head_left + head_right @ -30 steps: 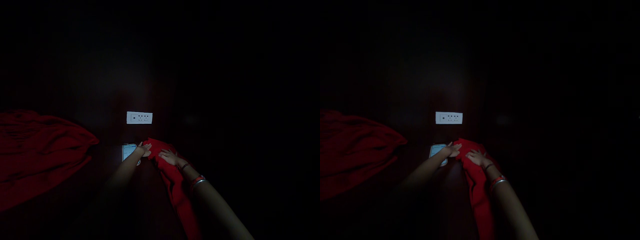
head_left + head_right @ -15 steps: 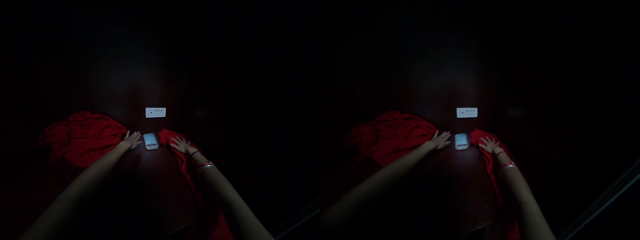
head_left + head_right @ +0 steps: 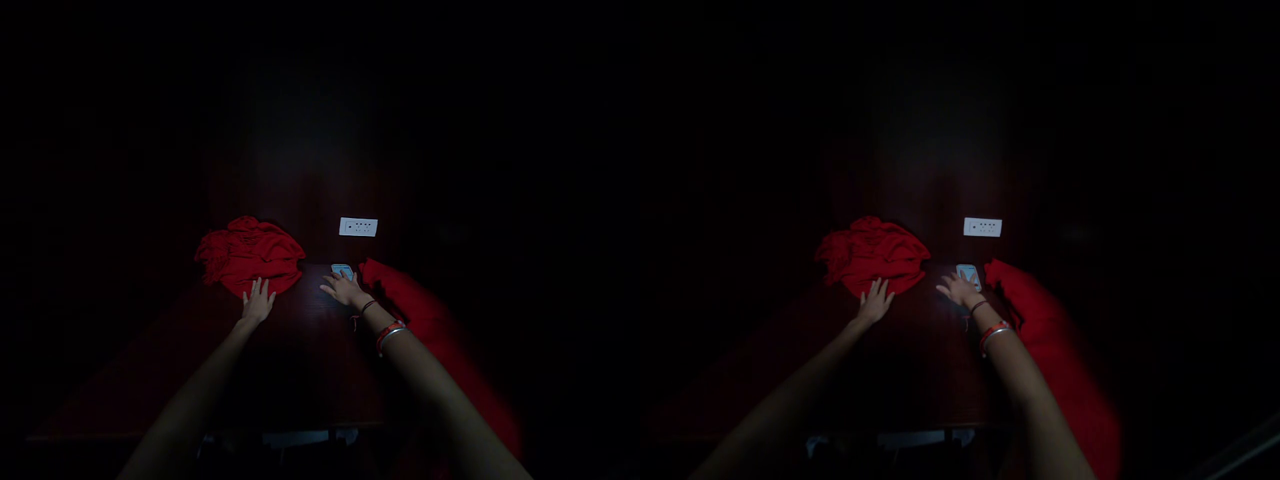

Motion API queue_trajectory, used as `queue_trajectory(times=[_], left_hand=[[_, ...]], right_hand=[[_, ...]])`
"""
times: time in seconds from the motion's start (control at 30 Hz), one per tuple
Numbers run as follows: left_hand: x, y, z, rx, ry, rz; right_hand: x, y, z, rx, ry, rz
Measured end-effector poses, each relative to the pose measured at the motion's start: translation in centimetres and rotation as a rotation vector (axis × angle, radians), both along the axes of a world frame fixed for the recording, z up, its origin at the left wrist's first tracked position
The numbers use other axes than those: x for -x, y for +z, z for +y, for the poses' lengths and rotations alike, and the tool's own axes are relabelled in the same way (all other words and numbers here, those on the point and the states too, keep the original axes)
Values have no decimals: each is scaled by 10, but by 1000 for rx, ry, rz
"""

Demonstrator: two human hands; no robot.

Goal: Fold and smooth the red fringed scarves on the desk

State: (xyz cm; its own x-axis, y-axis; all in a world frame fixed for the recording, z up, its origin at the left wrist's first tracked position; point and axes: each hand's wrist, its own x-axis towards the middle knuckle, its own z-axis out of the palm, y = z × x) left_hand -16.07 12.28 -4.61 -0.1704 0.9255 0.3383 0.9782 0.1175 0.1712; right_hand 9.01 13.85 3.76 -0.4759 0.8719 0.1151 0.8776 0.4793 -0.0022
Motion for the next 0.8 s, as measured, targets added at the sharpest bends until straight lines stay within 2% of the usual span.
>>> queue_trajectory(times=[0.17, 0.27, 0.37, 0.5, 0.67, 0.8], left_hand=[[8, -2, 0, -111, 201, -102], [13, -1, 4, -115, 260, -155], [18, 0, 7, -131, 337, -200], [25, 2, 11, -209, 428, -232], [30, 1, 17, -263, 489, -268], [31, -1, 20, -311, 510, -265]], right_hand=[[67, -36, -2, 75, 100, 82], [91, -52, 9, 20, 134, 130], [111, -59, 25, -70, 163, 151], [130, -52, 49, -225, 171, 191], [147, -27, 82, -440, 79, 315], [167, -8, 114, -438, 25, 382]])
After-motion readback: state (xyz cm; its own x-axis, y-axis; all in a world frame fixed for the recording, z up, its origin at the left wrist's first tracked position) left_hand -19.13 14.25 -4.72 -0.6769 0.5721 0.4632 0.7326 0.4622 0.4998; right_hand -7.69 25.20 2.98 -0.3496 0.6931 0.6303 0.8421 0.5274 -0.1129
